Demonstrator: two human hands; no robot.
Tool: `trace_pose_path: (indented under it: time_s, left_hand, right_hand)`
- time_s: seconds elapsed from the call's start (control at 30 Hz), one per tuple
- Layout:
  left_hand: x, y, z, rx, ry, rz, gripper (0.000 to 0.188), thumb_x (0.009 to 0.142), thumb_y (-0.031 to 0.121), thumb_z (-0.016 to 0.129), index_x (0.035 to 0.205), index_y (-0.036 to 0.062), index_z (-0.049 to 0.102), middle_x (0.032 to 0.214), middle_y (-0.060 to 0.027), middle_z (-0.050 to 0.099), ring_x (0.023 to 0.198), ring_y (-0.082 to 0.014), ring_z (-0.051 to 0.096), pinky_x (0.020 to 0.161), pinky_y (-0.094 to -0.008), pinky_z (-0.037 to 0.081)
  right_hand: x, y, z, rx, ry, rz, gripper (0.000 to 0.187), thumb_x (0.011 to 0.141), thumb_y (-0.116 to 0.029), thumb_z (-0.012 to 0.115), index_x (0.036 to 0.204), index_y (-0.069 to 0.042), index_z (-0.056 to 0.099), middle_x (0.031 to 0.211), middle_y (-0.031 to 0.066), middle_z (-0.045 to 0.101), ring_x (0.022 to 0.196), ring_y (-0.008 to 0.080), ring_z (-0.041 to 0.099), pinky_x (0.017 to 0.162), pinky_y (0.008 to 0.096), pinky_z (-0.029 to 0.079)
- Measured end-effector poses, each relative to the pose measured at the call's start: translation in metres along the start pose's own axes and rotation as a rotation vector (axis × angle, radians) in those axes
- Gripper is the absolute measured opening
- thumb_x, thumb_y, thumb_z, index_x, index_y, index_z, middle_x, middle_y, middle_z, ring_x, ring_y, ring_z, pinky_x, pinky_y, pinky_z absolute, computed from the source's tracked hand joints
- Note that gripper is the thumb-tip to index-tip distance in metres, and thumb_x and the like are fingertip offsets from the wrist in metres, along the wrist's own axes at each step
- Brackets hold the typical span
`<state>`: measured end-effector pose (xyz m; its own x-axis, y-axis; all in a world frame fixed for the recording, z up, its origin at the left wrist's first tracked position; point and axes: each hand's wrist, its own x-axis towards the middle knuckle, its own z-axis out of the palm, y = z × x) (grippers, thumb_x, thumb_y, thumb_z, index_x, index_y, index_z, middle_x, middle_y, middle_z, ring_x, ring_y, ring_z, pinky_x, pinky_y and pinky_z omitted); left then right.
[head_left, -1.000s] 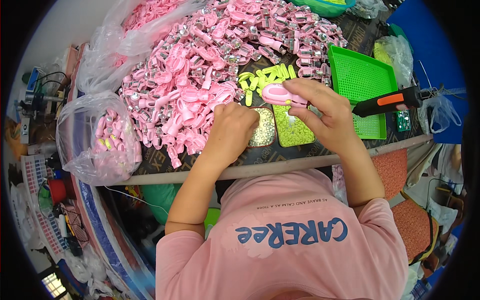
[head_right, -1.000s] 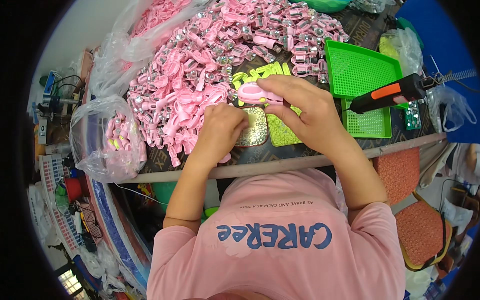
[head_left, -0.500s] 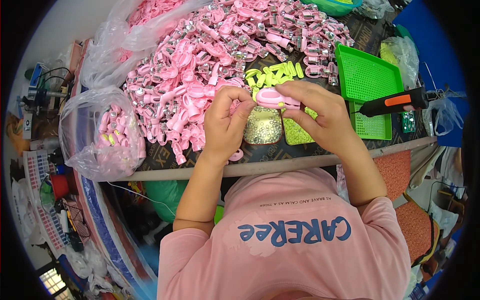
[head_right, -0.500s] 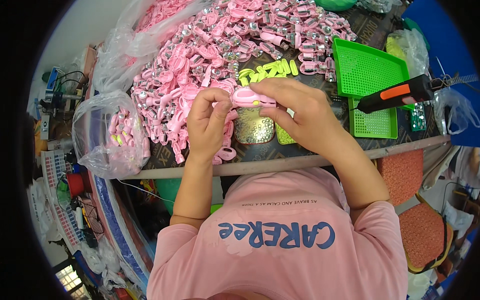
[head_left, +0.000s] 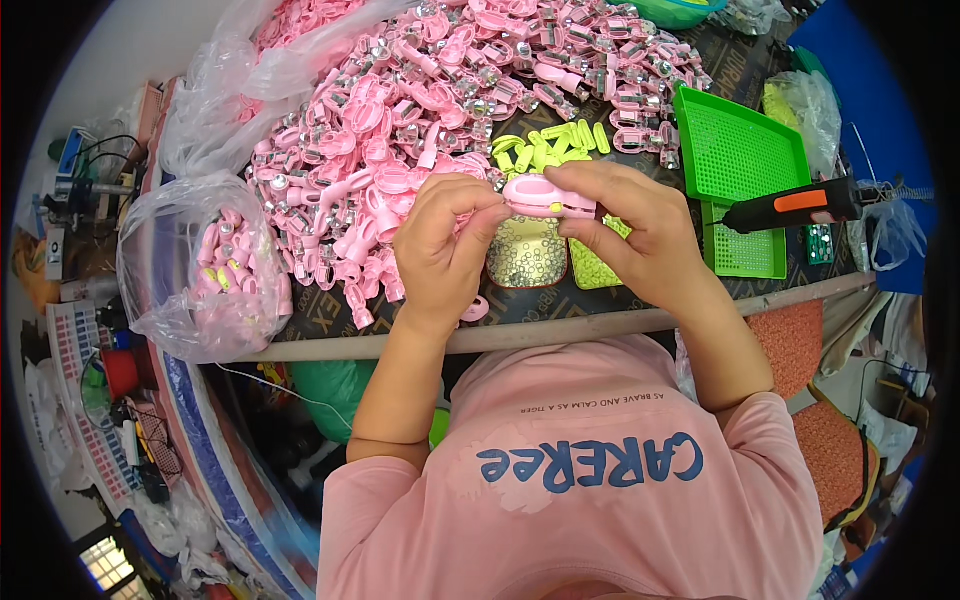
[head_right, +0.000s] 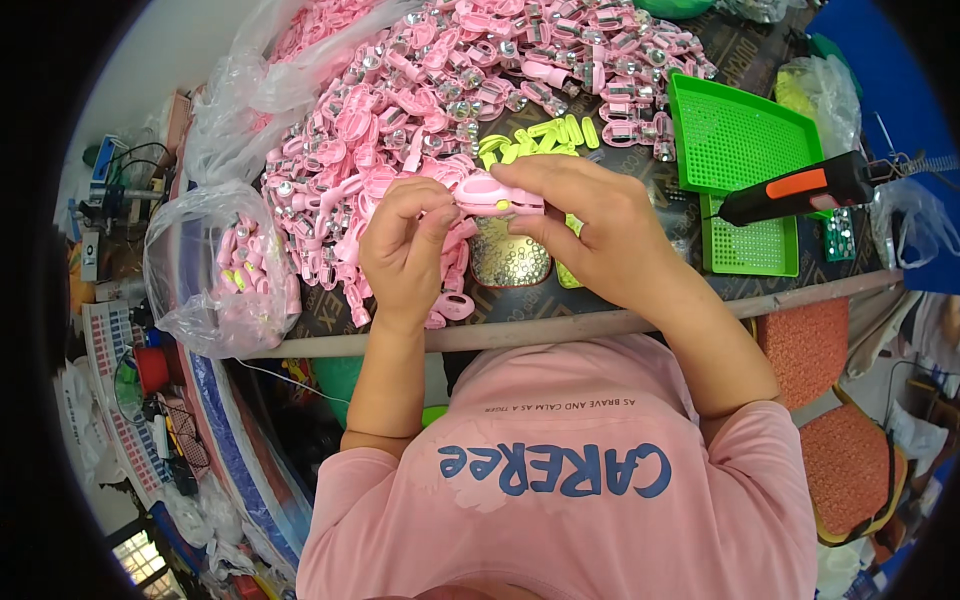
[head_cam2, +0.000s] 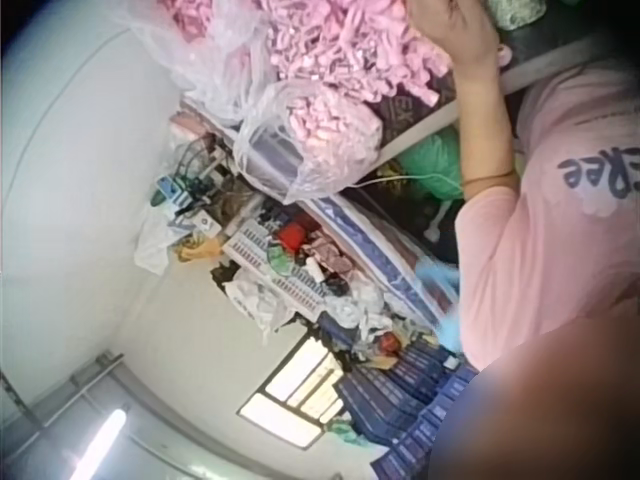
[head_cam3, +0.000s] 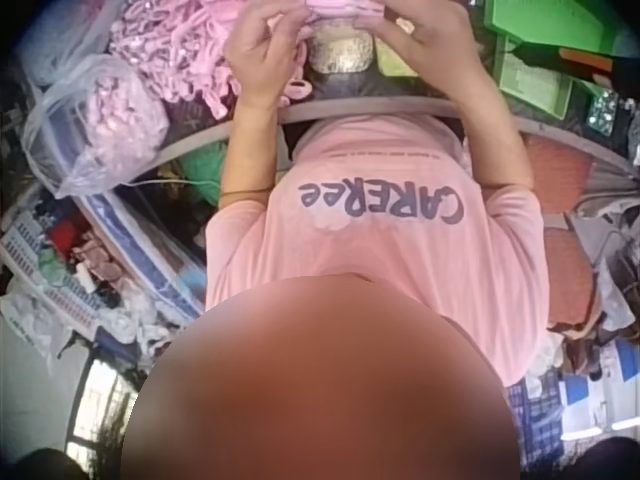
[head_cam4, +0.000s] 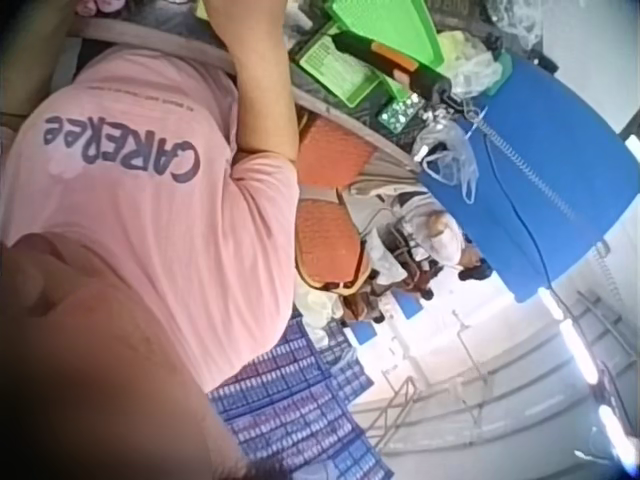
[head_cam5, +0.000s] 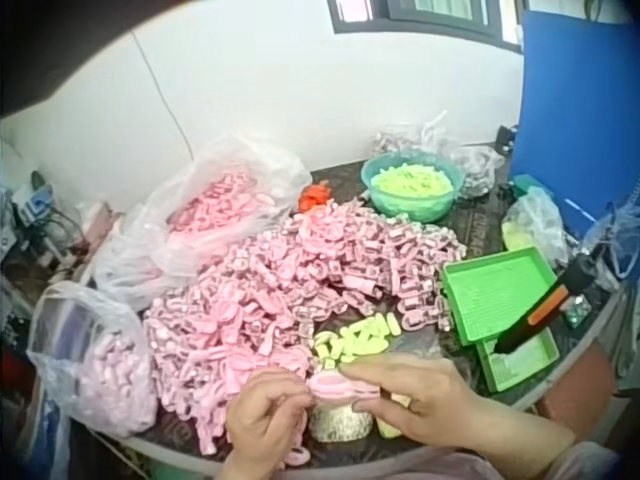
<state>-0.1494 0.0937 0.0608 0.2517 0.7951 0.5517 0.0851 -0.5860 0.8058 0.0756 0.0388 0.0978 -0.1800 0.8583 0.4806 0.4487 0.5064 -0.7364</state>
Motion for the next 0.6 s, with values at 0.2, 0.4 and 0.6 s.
trace_pose_path:
  time_s: [0.2, 0.4, 0.6]
  left_hand:
    - [0.004, 0.004, 0.001, 0.197, -0.023, 0.208, 0.017, 0.084, -0.004, 0.077, 0.099, 0.0015, 0.071, 0.092, -0.0113, 0.07, 0.088, -0.0281, 0.066, 0.081, -0.0375, 0.053]
    - [0.006, 0.006, -0.003, 0.266, -0.03, 0.221, 0.02, 0.083, -0.008, 0.074, 0.1, 0.0023, 0.07, 0.093, -0.0117, 0.07, 0.09, -0.0308, 0.066, 0.082, -0.0391, 0.054]
    - [0.007, 0.004, -0.01, 0.406, -0.085, 0.348, 0.028, 0.077, -0.005, 0.072, 0.104, 0.0046, 0.068, 0.099, -0.011, 0.068, 0.096, -0.0306, 0.065, 0.084, -0.0423, 0.047]
  right_hand:
    - [-0.002, 0.003, 0.003, 0.01, 0.023, 0.11, 0.044, 0.085, -0.002, 0.079, 0.128, -0.004, 0.07, 0.121, 0.0163, 0.072, 0.105, 0.0258, 0.071, 0.086, 0.0328, 0.057]
    - [-0.002, 0.001, 0.001, 0.02, -0.001, 0.075, 0.044, 0.085, -0.003, 0.08, 0.128, -0.004, 0.071, 0.121, 0.0163, 0.072, 0.104, 0.026, 0.071, 0.084, 0.0329, 0.057]
    - [-0.002, 0.001, 0.002, 0.031, -0.017, 0.071, 0.044, 0.085, -0.003, 0.08, 0.127, -0.003, 0.071, 0.121, 0.0166, 0.072, 0.106, 0.0279, 0.071, 0.086, 0.0339, 0.057]
